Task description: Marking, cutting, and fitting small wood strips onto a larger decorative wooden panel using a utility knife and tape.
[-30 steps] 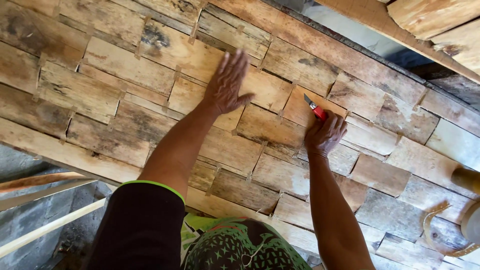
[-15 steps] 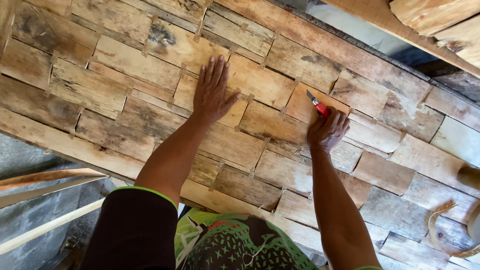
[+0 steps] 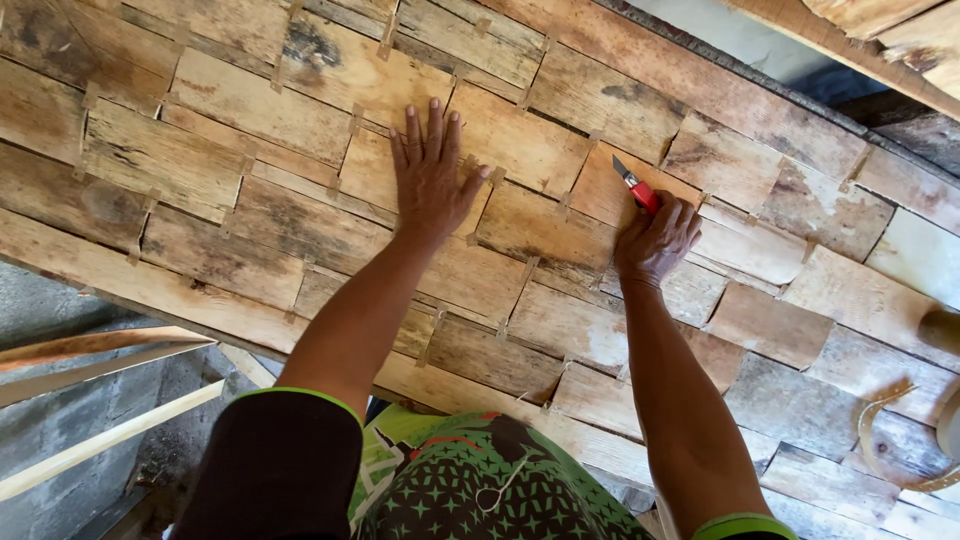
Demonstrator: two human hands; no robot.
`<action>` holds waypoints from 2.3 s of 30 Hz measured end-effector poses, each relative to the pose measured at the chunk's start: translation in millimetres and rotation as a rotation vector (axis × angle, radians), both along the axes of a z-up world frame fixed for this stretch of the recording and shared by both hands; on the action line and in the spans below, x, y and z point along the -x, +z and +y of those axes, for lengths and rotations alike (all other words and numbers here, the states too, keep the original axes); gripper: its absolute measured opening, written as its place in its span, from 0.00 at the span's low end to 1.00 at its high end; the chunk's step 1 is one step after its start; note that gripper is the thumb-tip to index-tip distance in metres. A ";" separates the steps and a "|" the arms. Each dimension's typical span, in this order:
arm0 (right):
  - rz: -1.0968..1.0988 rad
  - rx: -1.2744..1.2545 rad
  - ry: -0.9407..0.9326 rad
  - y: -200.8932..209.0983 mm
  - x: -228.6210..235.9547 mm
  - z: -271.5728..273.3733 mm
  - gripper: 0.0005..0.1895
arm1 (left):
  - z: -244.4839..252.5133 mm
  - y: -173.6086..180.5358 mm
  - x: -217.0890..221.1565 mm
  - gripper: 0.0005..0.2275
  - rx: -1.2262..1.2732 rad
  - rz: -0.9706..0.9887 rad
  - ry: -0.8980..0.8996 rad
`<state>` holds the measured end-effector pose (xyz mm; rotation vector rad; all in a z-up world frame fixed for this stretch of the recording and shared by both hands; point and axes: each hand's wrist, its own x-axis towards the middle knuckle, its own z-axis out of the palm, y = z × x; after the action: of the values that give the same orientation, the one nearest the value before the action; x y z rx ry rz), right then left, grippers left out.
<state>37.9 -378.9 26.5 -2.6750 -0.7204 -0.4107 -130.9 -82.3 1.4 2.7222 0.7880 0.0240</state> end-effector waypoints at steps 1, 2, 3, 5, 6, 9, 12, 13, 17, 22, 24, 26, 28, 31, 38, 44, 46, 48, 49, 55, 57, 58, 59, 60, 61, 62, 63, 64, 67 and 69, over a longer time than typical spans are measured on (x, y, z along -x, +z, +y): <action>-0.001 0.001 -0.001 -0.5 0.0 0.0 0.12 | -1.1 15.4 -3.0 0.43 0.001 -0.001 -0.001; -0.003 -0.006 -0.001 -1.0 -0.3 -0.3 0.12 | -2.5 30.7 -6.4 0.42 0.085 0.053 -0.028; -0.005 -0.013 -0.001 -1.3 -0.9 -0.7 0.12 | -4.0 46.2 -10.0 0.42 0.170 0.107 -0.055; -0.004 0.002 -0.003 -0.5 -0.3 -1.6 0.12 | -3.7 63.8 -6.6 0.42 0.210 0.125 -0.111; -0.003 0.012 -0.006 -0.8 -1.1 -0.6 0.12 | -1.9 72.4 -6.4 0.41 0.247 0.143 -0.166; 0.004 -0.004 0.008 -0.2 1.0 -1.3 0.12 | -16.4 -7.1 -18.9 0.45 -0.086 -0.037 -0.221; 0.024 -0.039 -0.005 1.2 -0.9 -0.1 0.11 | -44.5 23.7 -49.7 0.46 0.003 0.175 -0.356; 0.023 -0.034 -0.009 1.5 -1.9 -0.4 0.11 | -51.4 23.0 -61.0 0.46 0.007 0.173 -0.360; 0.022 -0.031 -0.011 -0.1 -1.6 -0.3 0.11 | -71.6 36.9 -93.5 0.45 0.040 0.090 -0.441; 0.021 -0.012 -0.022 -3.1 -1.9 -5.6 0.13 | -76.4 52.3 -92.1 0.42 0.119 0.025 -0.452; 0.019 -0.054 0.001 1.2 -3.2 -1.4 0.13 | -78.9 42.7 -89.0 0.43 0.160 0.009 -0.474; 0.015 -0.056 -0.003 0.5 -3.2 -3.2 0.13 | -84.0 42.6 -80.6 0.43 0.128 -0.005 -0.473; 0.010 -0.062 -0.004 1.3 -2.9 -3.1 0.12 | -90.3 43.3 -69.4 0.44 0.093 -0.021 -0.469; 0.018 -0.103 0.011 3.7 -0.2 -3.5 0.11 | -104.0 44.4 -48.6 0.42 0.100 -0.095 -0.451; 0.047 -0.087 0.009 2.4 -1.6 -5.2 0.14 | -137.9 30.7 -10.1 0.44 0.114 -0.118 -0.375; 0.084 -0.099 0.013 3.1 -2.9 -6.7 0.14 | -155.5 46.4 35.6 0.45 0.095 -0.016 -0.375; 0.103 -0.110 0.013 4.1 -3.0 -6.9 0.14 | -157.6 47.9 53.7 0.45 0.130 -0.010 -0.361; 0.070 -0.117 0.056 4.8 -1.6 -8.7 0.14 | -159.1 46.1 73.9 0.45 0.070 0.038 -0.349; 0.080 -0.117 0.064 5.1 -0.5 -10.4 0.14 | -160.9 45.0 84.0 0.45 0.072 0.048 -0.341; 0.109 -0.082 0.041 3.0 -4.3 -10.9 0.18 | -170.8 21.2 118.7 0.45 0.077 -0.098 -0.024; 0.100 -0.063 0.063 3.2 -3.0 -13.5 0.19 | -177.1 23.3 110.3 0.44 0.073 -0.081 0.119; 0.104 -0.059 0.071 4.1 -1.7 -13.3 0.19 | -173.9 26.3 101.7 0.44 0.075 -0.078 0.127; 0.110 -0.074 0.057 5.0 -0.1 -12.9 0.19 | -170.1 29.3 93.3 0.42 0.072 -0.009 0.179; 0.111 -0.093 0.042 6.3 -1.4 -10.0 0.18 | -163.6 31.7 82.1 0.40 0.065 0.055 0.229; 0.110 -0.093 0.049 6.0 -2.4 -8.9 0.18 | -160.2 32.2 79.7 0.40 0.065 0.053 0.236; 0.102 -0.084 0.054 6.0 -0.7 -11.9 0.18 | -161.0 33.0 80.1 0.40 0.042 0.027 0.236; 0.094 -0.076 0.059 6.4 1.1 -15.2 0.18 | -162.1 34.1 80.8 0.40 0.018 0.002 0.236; 0.099 -0.075 0.071 4.0 1.6 -16.2 0.18 | -163.6 27.7 87.7 0.40 0.018 0.006 0.248; 0.073 -0.141 0.086 0.8 -6.5 -11.9 0.15 | -164.3 17.8 97.5 0.44 -0.049 0.120 0.064; 0.054 -0.086 0.051 -3.3 -7.0 -13.8 0.15 | -177.5 19.3 109.1 0.46 -0.045 0.247 -0.071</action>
<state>44.9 -392.8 23.2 -2.5717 -0.7359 -0.3464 -240.0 -259.8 20.6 2.8287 0.7627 -0.3201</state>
